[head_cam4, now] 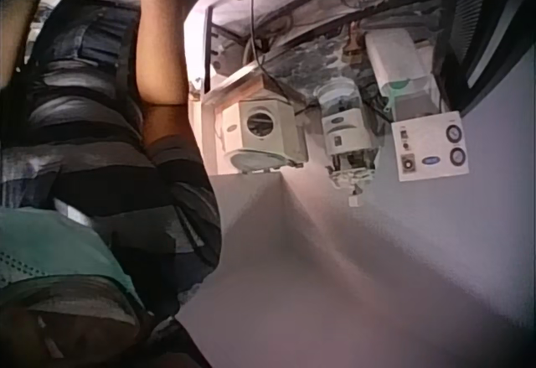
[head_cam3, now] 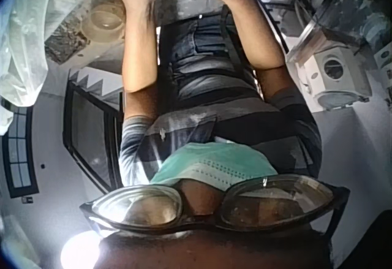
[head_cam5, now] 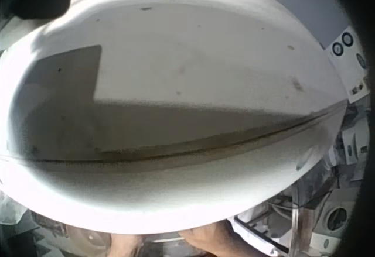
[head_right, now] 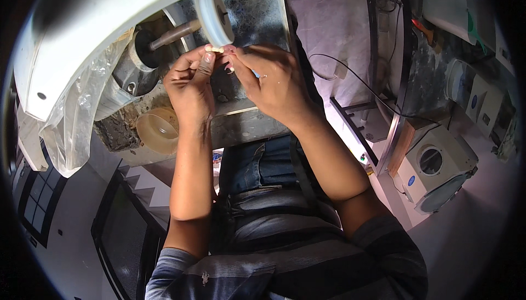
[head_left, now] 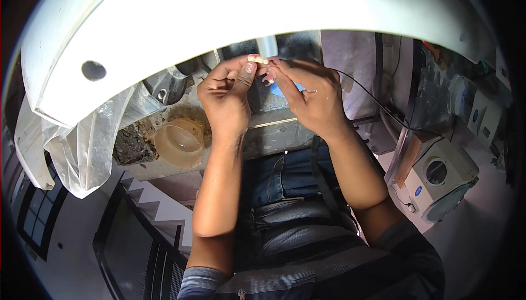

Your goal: The person polishes a dental prosthesis by holding and rotating it against a spinning buffing wheel on a lathe machine.

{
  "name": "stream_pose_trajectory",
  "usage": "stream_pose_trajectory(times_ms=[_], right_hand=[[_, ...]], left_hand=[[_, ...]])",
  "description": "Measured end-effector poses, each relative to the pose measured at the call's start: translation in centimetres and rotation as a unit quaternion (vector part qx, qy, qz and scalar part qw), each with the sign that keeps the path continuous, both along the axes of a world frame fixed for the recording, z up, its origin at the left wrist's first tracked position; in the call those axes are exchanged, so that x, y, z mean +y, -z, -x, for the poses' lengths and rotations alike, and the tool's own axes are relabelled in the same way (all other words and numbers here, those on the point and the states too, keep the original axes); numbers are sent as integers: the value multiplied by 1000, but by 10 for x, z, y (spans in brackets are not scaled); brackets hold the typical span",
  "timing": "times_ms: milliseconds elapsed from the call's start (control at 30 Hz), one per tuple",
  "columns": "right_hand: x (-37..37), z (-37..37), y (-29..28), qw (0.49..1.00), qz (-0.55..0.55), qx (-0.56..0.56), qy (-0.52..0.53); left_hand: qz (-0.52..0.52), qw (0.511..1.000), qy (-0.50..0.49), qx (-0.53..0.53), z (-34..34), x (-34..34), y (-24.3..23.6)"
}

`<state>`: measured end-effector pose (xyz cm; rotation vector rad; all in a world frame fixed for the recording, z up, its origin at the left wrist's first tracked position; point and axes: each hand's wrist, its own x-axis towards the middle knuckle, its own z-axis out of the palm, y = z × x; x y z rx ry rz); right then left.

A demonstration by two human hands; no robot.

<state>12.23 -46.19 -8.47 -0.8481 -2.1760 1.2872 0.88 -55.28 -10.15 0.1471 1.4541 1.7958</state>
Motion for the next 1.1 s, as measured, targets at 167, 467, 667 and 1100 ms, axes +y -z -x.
stream_pose_trajectory(times_ms=[167, 467, 667, 1100], right_hand=[[4, -5, 6, 997, -72, -4, -20], [-3, -13, 0, 995, 86, -10, 41], [-4, -22, -4, 978, 197, -36, 60], [-4, -18, -15, 938, 333, 25, 93]], left_hand=[[13, 999, 5, 29, -2, 0, 0], [57, 995, 49, 58, -7, 1, 1], [60, 996, 57, 44, -12, 7, -5], [29, 999, 20, 17, -17, 11, -2]])
